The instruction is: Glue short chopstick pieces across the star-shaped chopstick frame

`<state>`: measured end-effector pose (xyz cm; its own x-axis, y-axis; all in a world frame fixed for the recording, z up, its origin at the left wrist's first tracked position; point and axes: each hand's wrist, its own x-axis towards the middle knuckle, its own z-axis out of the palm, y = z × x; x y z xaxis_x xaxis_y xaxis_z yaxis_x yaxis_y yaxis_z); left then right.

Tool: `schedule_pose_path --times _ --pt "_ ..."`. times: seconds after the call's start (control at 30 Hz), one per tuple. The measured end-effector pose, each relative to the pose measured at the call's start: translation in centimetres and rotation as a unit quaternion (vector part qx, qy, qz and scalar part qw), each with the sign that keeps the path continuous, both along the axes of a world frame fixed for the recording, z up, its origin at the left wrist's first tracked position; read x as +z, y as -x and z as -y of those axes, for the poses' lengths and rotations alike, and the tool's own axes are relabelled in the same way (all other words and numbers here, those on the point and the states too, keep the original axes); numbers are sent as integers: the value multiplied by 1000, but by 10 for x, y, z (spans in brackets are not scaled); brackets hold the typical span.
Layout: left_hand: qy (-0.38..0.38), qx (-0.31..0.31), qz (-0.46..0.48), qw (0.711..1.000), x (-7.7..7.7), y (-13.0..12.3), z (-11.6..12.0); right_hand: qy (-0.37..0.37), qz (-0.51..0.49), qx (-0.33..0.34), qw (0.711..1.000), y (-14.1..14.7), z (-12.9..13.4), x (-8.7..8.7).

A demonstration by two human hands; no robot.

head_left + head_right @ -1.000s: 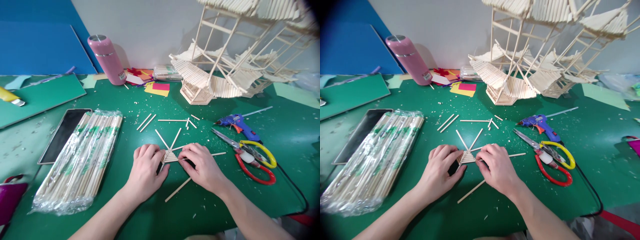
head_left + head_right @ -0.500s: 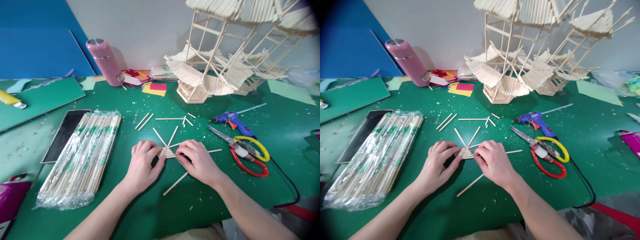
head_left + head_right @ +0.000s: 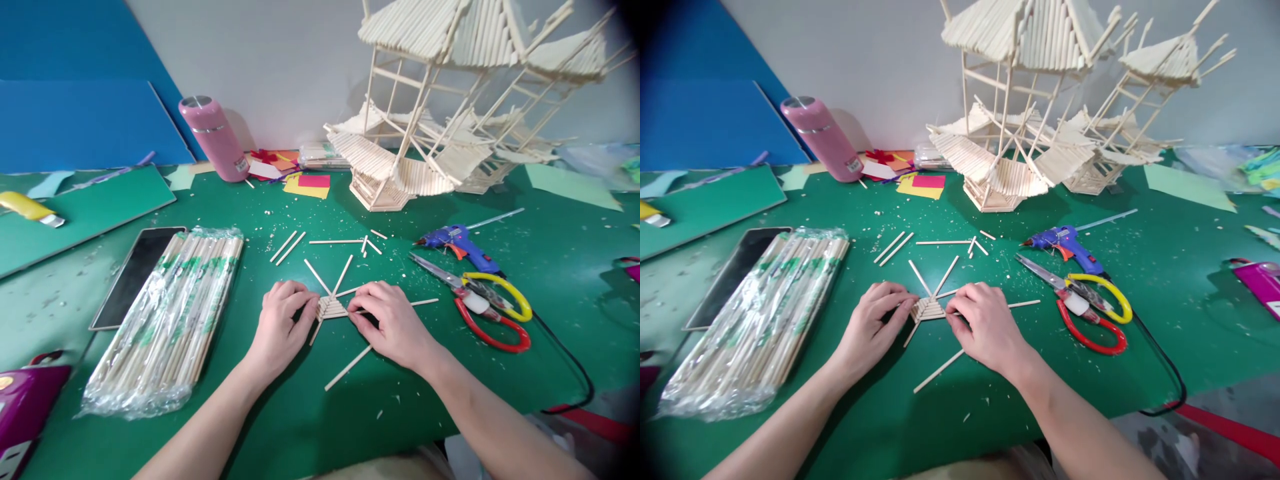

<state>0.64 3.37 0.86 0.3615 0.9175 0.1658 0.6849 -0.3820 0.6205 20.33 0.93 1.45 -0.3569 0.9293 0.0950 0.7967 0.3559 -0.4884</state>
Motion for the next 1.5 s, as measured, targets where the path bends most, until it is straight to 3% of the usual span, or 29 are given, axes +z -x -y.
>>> schedule_pose_path --times 0.43,1.5 --pt "-53 -21 -79 995 1 -8 8 -7 3 -1 1000 0 -1 1" --pt "-60 -30 -74 995 -1 -7 8 -4 -21 -20 1000 0 -1 -3"
